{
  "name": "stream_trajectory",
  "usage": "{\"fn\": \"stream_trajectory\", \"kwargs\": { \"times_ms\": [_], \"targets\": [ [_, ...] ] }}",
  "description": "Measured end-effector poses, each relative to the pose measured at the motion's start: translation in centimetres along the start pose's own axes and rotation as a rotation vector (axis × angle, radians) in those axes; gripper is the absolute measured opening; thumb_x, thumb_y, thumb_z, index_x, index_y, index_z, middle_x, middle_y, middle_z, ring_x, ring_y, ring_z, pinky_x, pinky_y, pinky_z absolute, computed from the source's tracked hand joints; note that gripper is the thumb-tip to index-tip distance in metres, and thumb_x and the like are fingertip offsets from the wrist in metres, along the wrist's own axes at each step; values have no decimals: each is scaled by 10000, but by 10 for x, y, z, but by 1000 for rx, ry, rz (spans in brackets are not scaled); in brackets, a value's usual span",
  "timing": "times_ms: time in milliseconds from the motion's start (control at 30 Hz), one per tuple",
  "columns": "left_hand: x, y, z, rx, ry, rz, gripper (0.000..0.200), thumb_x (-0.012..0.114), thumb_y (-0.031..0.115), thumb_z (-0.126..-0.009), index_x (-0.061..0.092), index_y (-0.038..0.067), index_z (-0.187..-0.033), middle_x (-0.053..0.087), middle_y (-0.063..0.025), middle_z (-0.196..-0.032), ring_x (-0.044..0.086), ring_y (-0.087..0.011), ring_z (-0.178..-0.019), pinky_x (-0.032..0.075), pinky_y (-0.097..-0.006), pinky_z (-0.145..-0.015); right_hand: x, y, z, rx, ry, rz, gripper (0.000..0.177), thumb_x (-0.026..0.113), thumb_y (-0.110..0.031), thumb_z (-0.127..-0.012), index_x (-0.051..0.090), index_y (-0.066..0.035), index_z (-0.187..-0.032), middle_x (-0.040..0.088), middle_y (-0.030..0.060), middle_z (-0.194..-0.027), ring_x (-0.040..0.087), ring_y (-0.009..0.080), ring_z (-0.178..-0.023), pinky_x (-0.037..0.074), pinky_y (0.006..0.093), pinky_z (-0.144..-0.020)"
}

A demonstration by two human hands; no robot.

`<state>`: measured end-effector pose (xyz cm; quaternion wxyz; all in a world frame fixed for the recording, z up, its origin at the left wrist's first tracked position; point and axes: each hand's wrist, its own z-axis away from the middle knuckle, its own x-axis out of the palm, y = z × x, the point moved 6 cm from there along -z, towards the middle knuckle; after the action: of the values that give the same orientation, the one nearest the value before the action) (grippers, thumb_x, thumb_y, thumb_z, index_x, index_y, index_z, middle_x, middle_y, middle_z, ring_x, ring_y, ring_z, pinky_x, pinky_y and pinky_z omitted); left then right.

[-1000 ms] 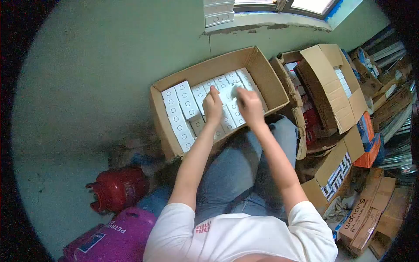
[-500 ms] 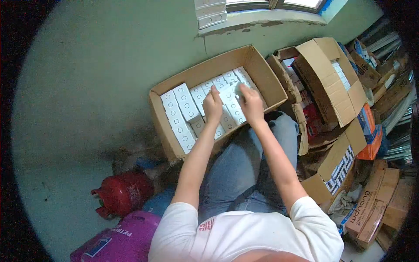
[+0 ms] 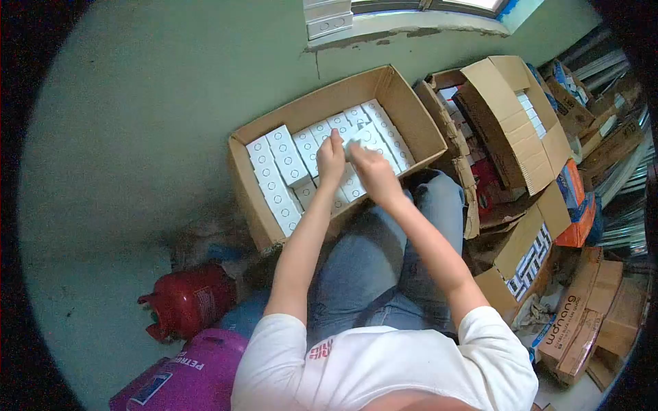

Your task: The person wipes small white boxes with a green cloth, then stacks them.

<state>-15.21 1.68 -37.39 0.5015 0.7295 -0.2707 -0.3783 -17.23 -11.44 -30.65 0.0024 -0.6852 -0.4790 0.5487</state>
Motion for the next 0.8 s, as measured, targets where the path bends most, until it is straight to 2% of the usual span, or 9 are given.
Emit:
{"fn": "stream_trajectory", "kwargs": {
  "times_ms": [100,133,233,267,367,533,633,667,800],
  "targets": [
    [-4,-4,-2,-7,-46,54,570,352,446,-985,593,-42,-815,552,-116,-565,607,-205,-520,479,-323,-526,-7,-5,2,-203,53,4,409,554,32,-756,539,-16,-1161,625,202,-980,587,379,-866,480,430,-770],
    [-5,5,4,-190,-130,195,579,350,450,-987,587,-57,-836,545,-97,-559,569,-162,-443,465,-279,-462,-12,1,-8,4,-161,54,389,504,49,-740,522,27,-1129,607,179,-1076,575,354,-937,492,423,-796],
    [-5,12,5,-217,-141,297,590,354,451,-986,582,-72,-836,510,-69,-543,569,-150,-448,468,-289,-456,-37,21,-26,16,75,225,395,495,39,-753,527,17,-1146,609,166,-1088,567,349,-970,486,408,-825],
    [-8,17,7,-215,-103,269,596,373,493,-973,612,-28,-812,545,-44,-632,544,-99,-657,457,-259,-551,-34,20,-27,-14,56,278,416,498,38,-752,522,14,-1167,605,159,-1114,563,343,-989,485,399,-842],
    [1,-3,9,-454,-184,461,586,401,506,-958,614,-34,-882,580,-67,-714,563,-140,-687,469,-277,-625,-13,-7,-11,-136,-118,276,470,500,38,-750,510,15,-1220,566,144,-1227,547,327,-1044,507,360,-848],
    [-3,8,-7,76,-104,213,387,612,349,-898,539,20,-708,513,-69,-1035,511,-127,-807,477,-277,-737,-14,-6,-12,-138,-29,229,448,508,45,-741,519,26,-1188,580,155,-1188,561,339,-996,509,368,-835],
    [12,6,6,-364,-303,549,333,593,323,-912,562,15,-788,492,-44,-1034,503,-98,-835,541,-330,-790,-43,14,-32,-13,168,310,379,529,26,-756,553,24,-1134,615,167,-1105,584,339,-934,486,415,-823],
    [17,7,9,-377,-372,636,273,561,300,-930,566,32,-976,467,-35,-1043,494,-78,-873,565,-382,-837,-51,21,-38,56,189,281,352,541,7,-785,563,16,-1136,620,172,-1097,589,353,-934,485,412,-817],
    [21,30,23,-472,-495,883,332,487,271,-968,474,122,-1265,479,-7,-1105,485,-101,-1004,509,-378,-905,-67,53,-51,362,131,-17,304,580,-97,-847,585,8,-1132,648,187,-1032,640,302,-912,490,347,-812]
  ]
}}
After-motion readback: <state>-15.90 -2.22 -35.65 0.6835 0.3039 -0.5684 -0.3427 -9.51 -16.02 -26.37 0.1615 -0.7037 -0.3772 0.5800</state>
